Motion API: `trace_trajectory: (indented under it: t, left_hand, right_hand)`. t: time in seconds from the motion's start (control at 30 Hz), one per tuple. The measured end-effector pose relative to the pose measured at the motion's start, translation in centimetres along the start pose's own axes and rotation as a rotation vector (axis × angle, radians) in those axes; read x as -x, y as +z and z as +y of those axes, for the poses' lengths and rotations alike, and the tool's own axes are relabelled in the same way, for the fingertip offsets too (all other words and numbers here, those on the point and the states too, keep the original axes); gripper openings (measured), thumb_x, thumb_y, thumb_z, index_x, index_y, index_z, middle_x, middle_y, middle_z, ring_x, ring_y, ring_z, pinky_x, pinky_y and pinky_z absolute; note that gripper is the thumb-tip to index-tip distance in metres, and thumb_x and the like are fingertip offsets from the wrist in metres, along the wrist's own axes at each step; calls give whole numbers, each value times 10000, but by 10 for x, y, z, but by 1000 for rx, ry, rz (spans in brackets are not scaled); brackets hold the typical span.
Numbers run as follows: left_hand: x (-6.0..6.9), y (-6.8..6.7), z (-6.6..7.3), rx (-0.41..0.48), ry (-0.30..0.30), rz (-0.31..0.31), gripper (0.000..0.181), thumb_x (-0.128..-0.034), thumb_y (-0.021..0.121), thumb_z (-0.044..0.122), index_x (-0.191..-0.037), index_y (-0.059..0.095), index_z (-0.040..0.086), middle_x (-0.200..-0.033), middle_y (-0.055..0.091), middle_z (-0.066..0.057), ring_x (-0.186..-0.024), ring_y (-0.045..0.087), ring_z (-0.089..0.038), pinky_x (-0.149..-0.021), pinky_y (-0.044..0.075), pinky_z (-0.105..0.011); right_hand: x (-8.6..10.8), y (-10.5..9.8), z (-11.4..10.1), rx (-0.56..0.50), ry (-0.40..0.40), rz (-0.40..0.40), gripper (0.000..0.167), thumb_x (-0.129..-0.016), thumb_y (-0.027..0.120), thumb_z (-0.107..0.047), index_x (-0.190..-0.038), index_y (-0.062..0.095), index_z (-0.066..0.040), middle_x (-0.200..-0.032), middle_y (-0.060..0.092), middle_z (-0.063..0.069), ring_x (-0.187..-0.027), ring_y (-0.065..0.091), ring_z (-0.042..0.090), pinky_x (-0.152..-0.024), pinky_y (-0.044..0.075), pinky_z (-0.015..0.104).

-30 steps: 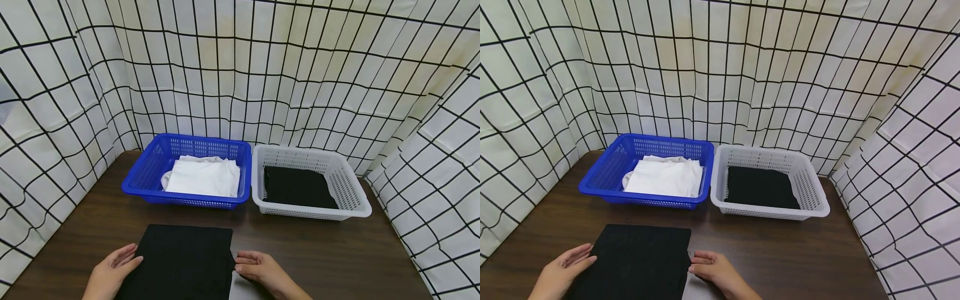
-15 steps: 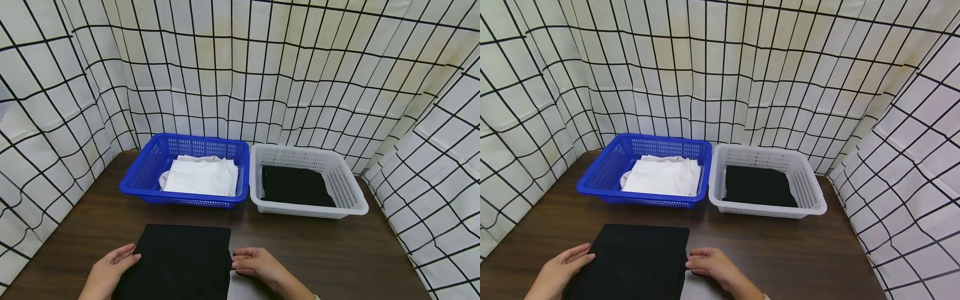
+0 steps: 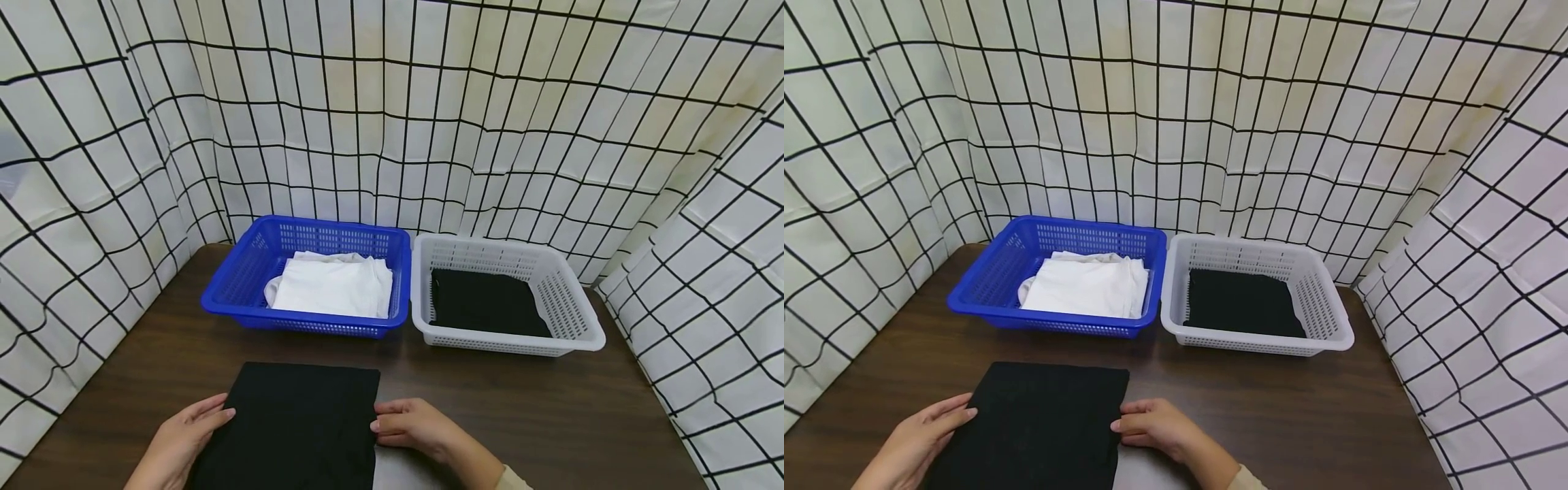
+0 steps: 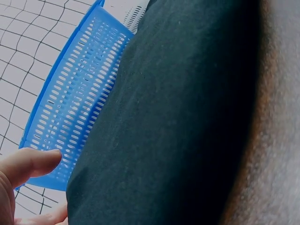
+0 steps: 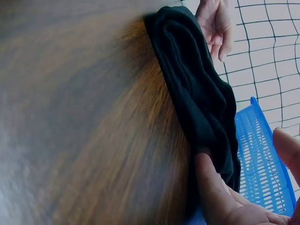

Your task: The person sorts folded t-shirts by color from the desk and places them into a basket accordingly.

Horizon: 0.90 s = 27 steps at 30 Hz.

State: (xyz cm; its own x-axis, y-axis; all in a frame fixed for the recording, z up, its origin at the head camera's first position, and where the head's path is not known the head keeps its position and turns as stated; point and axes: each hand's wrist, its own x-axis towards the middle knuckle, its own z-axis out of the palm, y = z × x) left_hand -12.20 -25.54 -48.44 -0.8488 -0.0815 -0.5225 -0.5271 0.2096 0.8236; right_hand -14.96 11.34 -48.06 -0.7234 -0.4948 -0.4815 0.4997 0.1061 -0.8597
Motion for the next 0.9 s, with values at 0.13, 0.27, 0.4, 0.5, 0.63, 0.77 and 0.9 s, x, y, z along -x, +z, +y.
trace_trajectory:
  t: [0.13,0.27,0.4,0.5,0.63,0.77,0.9]
  left_hand:
    - [0,1,0,55,0,-26,847,-978,612,413,-1552,201,-55,-1609,159,-313,-1324,460,-181,-1203,257,-541]
    - [-1,2,-1,108,-6,-44,852,-993,591,388,-1565,136,-50,-1619,88,-299,-1475,242,-362,-1216,152,-599]
    - [-3,1,-2,125,-13,-48,855,-989,602,386,-1569,139,-38,-1628,109,-265,-1456,292,-311,-1219,154,-597]
    - [-6,-1,-2,127,-13,-62,864,-985,605,398,-1571,138,-32,-1638,113,-258,-1455,275,-288,-1220,158,-594]
    - [-8,-2,0,97,-12,-77,872,-984,593,433,-1571,143,-29,-1636,103,-281,-1475,208,-331,-1215,188,-593]
    - [-8,-4,2,59,-12,-90,879,-987,575,455,-1570,137,-35,-1626,95,-307,-1489,189,-387,-1210,187,-596]
    - [-7,-5,7,27,-12,-113,886,-990,561,468,-1569,124,-41,-1617,83,-325,-1495,148,-465,-1208,160,-604]
  right_hand:
    - [-2,2,0,-51,32,-4,583,-921,643,-88,-1400,429,168,-1454,473,306,-1156,608,266,-1057,494,488]
    - [-4,2,-1,-102,59,-16,603,-934,623,-92,-1420,386,174,-1478,431,322,-1254,560,338,-1102,439,532]
    - [-6,2,-1,-129,69,-35,629,-945,612,-97,-1439,338,181,-1485,405,343,-1353,472,426,-1128,397,560]
    - [-8,1,-2,-138,81,-35,630,-953,608,-107,-1443,330,176,-1470,429,337,-1366,457,435,-1129,396,559]
    - [-12,0,-3,-127,90,-32,632,-955,610,-119,-1447,333,165,-1422,504,296,-1324,514,392,-1119,417,544]
    - [-16,0,-5,-103,85,-37,630,-949,608,-115,-1447,333,155,-1346,579,233,-1190,611,287,-1097,452,517]
    - [-18,1,-6,-73,82,-21,590,-941,624,-118,-1419,386,134,-1220,646,150,-1019,649,173,-1038,516,467]
